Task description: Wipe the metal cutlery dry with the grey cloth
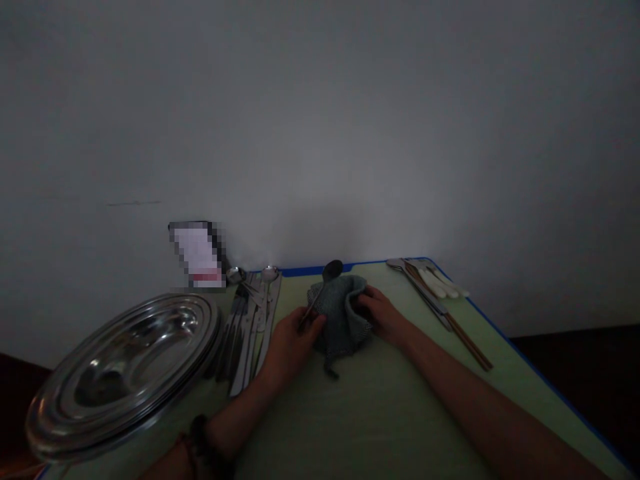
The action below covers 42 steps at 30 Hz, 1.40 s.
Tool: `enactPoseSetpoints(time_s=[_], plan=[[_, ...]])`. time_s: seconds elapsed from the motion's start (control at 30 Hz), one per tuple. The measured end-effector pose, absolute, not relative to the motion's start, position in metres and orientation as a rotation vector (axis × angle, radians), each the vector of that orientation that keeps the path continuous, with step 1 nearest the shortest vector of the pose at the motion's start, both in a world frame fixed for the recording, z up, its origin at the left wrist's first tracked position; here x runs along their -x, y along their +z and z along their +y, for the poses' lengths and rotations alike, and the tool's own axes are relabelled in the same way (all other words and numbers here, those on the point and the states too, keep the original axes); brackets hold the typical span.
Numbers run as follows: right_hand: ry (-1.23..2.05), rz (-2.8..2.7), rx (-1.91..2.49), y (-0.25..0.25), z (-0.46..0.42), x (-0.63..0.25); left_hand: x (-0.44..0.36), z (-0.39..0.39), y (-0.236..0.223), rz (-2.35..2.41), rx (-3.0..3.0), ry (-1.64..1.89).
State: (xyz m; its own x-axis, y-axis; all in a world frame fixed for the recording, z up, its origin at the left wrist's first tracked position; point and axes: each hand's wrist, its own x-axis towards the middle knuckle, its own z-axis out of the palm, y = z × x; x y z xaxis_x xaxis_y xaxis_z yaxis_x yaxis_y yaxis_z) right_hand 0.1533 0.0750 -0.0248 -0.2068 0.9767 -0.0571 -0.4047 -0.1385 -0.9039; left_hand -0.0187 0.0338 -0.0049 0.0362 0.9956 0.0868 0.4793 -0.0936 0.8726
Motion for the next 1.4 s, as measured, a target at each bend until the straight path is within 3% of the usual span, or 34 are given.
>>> enactPoseSetpoints(time_s=[0.23, 0.5, 0.7, 1.07, 1.27, 1.4], plan=[[1.506, -1.185, 0.747, -0.024, 0.075, -0.153, 0.022, 0.035, -0.005, 1.518, -1.598, 1.012], [1.296, -1.314, 1.026, -0.025, 0.077, -0.152, 0.019, 0.035, -0.004, 1.494, -1.541, 1.066], [1.579, -0.825, 0.93, -0.031, 0.083, -0.158, 0.026, 0.039, -0.005, 1.638, -1.544, 1.139], [1.708, -0.799, 0.809, -0.022, 0.08, -0.152, 0.021, 0.036, 0.001, 1.593, -1.38, 1.189], [1.421, -1.254, 0.903, -0.023, 0.076, -0.155, 0.022, 0.038, -0.002, 1.563, -1.377, 1.169], [1.369, -1.208, 1.102, -0.027, 0.079, -0.154, 0.024, 0.038, -0.003, 1.522, -1.32, 1.221]])
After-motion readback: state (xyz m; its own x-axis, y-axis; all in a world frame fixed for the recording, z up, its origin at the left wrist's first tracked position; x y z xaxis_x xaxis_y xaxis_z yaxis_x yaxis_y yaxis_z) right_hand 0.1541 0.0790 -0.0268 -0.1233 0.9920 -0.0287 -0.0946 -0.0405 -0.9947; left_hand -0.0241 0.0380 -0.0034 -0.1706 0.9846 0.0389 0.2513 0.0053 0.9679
